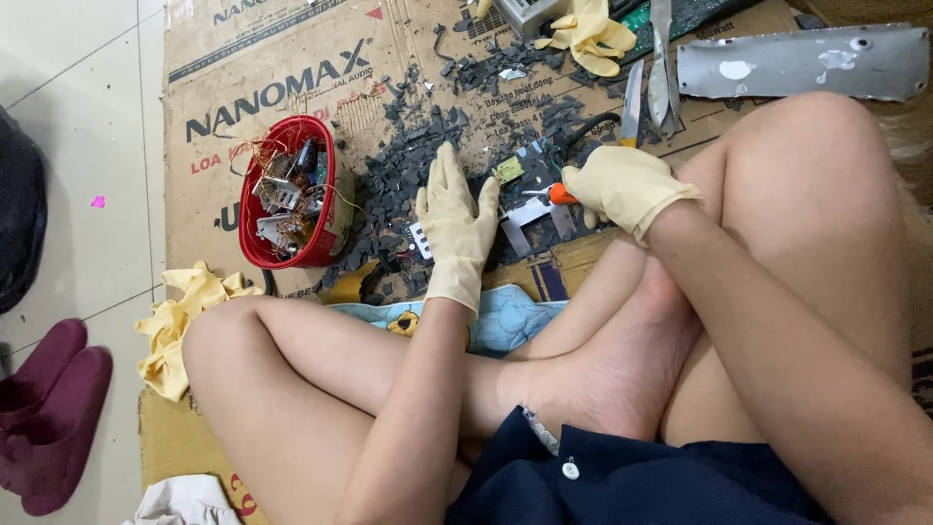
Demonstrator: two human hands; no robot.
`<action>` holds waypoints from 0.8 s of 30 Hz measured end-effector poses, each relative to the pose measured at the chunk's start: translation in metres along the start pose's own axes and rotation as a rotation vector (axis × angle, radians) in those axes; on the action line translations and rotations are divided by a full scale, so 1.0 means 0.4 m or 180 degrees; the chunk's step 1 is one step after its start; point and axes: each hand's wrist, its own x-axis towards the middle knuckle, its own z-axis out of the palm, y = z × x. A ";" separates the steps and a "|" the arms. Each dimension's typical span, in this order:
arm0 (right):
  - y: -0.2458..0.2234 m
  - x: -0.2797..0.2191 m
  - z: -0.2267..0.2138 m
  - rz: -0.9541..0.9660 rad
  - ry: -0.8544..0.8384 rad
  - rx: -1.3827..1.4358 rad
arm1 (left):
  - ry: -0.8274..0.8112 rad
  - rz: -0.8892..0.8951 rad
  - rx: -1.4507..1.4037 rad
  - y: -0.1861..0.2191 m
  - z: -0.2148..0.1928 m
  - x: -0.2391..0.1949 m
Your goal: The person sits on a cardboard sheet on the floor and uses a screwdriver to disassemble a small electronic device. They remove screws and separate the casing, placing the disassembled parts into a red bucket nearby.
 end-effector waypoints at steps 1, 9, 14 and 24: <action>0.001 0.000 0.003 0.0001 0.0002 0.0002 | 0.0000 0.0003 0.0000 -0.017 0.027 0.006; -0.002 0.005 0.015 -0.0056 0.0151 -0.0172 | 0.1354 0.0468 0.0503 -0.072 0.118 0.093; 0.009 0.033 0.024 -0.0067 0.0341 -0.0377 | 0.1659 0.0415 0.0678 -0.044 0.113 0.092; 0.029 -0.083 -0.008 -0.0763 0.1913 -0.1487 | 0.1459 0.0300 0.0541 0.016 0.047 0.048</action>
